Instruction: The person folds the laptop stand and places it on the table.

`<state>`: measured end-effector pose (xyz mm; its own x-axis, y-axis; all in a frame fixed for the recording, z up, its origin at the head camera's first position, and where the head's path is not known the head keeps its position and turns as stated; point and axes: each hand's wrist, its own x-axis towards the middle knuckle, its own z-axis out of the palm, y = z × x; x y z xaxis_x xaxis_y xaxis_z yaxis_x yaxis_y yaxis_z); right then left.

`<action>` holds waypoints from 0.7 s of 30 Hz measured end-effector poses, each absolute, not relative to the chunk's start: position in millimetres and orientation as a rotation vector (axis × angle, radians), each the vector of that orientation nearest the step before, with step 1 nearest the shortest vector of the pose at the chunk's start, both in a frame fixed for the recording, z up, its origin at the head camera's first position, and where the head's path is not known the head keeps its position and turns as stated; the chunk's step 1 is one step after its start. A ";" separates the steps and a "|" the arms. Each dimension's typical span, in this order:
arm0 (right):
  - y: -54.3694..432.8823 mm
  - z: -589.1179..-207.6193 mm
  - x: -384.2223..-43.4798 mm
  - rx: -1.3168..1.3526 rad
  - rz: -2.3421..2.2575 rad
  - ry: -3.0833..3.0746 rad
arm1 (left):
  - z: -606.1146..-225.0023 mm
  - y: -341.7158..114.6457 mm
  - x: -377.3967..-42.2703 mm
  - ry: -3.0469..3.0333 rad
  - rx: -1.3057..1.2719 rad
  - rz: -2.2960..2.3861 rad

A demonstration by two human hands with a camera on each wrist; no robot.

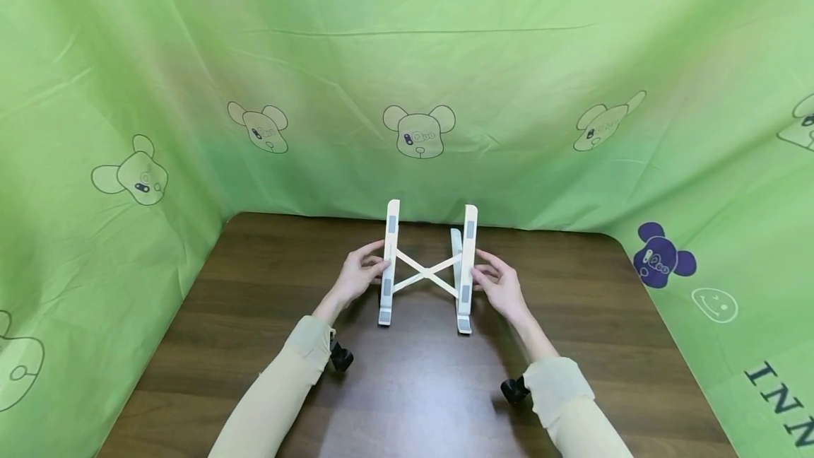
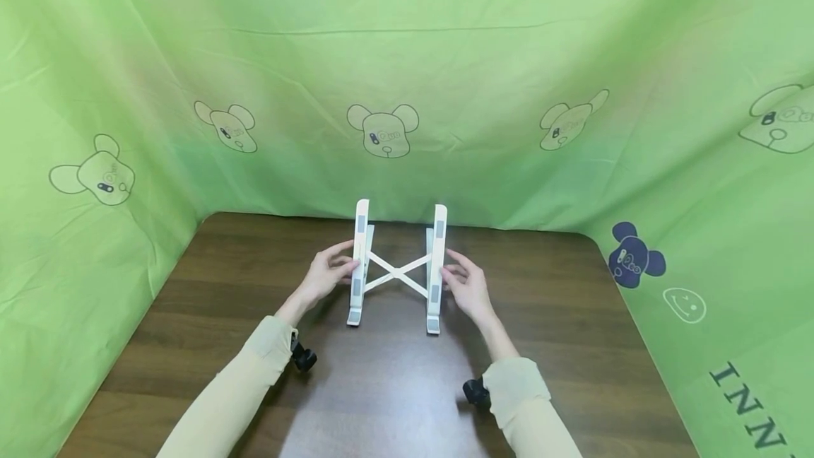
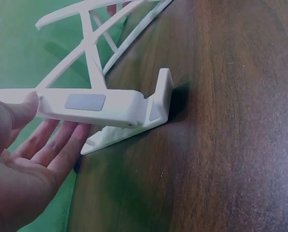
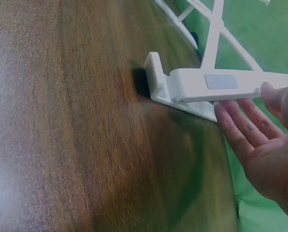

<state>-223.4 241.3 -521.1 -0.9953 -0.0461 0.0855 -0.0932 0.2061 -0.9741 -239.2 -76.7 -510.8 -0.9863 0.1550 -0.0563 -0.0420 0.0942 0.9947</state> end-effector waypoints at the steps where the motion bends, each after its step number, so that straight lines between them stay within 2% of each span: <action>1: 240.5 -520.9 -224.0 0.131 1.948 -2.408 | -510.8 -76.6 -239.8 2.213 0.110 2.020; 21: 232.2 -520.9 -223.4 -0.034 1.840 -2.454 | -509.0 -75.7 -244.6 2.213 0.038 1.910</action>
